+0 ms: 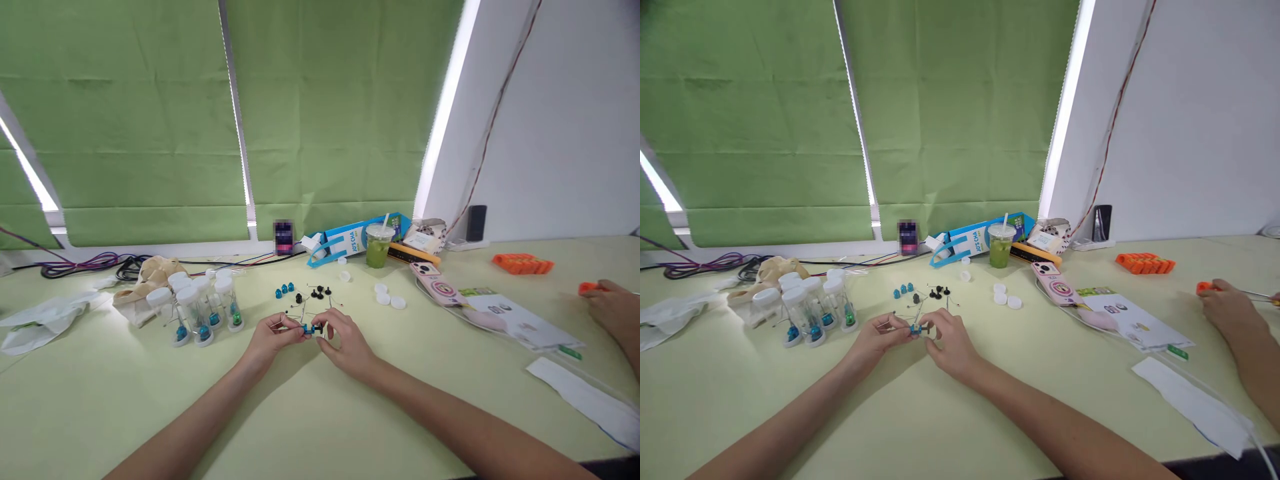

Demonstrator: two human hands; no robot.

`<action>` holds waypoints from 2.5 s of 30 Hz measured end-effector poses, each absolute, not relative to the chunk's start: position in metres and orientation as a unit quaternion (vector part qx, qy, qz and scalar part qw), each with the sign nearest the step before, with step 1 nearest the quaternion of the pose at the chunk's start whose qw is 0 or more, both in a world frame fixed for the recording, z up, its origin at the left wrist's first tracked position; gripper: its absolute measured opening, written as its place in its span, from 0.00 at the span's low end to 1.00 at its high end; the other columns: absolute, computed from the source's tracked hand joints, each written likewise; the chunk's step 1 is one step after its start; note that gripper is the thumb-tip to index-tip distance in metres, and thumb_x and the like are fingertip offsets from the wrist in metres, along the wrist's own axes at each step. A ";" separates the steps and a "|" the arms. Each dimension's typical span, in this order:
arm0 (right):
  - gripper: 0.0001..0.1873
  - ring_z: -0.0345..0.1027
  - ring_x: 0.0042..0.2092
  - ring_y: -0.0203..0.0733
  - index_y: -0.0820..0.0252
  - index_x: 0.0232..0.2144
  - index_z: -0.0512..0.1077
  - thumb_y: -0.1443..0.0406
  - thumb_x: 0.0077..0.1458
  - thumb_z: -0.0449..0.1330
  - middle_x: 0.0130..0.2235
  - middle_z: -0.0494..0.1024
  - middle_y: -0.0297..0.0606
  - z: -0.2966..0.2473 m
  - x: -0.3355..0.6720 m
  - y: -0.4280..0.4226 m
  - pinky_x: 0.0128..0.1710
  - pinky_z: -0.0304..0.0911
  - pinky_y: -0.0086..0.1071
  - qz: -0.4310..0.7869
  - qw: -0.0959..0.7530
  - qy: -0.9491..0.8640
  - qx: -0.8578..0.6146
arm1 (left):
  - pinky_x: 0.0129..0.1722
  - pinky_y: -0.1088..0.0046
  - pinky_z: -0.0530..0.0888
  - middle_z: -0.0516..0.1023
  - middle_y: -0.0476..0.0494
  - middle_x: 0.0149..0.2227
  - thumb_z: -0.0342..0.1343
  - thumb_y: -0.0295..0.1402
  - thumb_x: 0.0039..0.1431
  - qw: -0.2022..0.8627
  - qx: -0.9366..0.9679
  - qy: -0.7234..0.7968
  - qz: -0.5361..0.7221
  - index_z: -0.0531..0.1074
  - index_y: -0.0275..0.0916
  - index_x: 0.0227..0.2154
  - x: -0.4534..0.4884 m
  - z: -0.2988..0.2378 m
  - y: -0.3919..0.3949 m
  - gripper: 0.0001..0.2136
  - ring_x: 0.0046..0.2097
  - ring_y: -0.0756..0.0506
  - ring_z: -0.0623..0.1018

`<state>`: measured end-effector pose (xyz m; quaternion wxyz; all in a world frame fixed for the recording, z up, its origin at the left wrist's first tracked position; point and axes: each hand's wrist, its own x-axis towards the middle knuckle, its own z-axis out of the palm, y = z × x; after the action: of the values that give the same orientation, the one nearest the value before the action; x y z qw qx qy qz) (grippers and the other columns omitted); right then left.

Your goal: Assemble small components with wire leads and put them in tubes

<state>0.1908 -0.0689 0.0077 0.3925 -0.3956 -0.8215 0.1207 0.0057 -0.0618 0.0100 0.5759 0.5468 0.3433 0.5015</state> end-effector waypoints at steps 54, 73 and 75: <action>0.16 0.61 0.33 0.36 0.54 0.38 0.66 0.74 0.46 0.55 0.37 0.69 0.33 0.007 0.190 -0.067 0.39 0.56 0.33 0.120 0.408 -0.817 -0.390 | 0.43 0.63 0.71 0.78 0.46 0.27 0.65 0.32 0.39 0.598 0.505 0.357 0.509 0.70 0.35 0.19 0.008 0.011 -0.063 0.09 0.35 0.42 0.79; 0.15 0.62 0.31 0.35 0.54 0.37 0.66 0.74 0.45 0.55 0.36 0.70 0.32 0.007 0.190 -0.067 0.38 0.56 0.32 0.131 0.406 -0.816 -0.390 | 0.43 0.63 0.71 0.78 0.45 0.28 0.64 0.31 0.41 0.598 0.511 0.349 0.510 0.69 0.35 0.19 0.009 0.010 -0.064 0.08 0.35 0.42 0.79; 0.16 0.62 0.31 0.35 0.54 0.37 0.66 0.75 0.45 0.55 0.35 0.70 0.31 0.007 0.190 -0.067 0.38 0.55 0.32 0.136 0.403 -0.815 -0.392 | 0.43 0.62 0.71 0.78 0.44 0.28 0.63 0.31 0.42 0.596 0.515 0.347 0.510 0.69 0.35 0.20 0.009 0.009 -0.063 0.08 0.35 0.42 0.79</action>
<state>0.1903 -0.0672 0.0071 0.4034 -0.3924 -0.8153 0.1360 0.0085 -0.0633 0.0089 0.5958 0.5146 0.3471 0.5096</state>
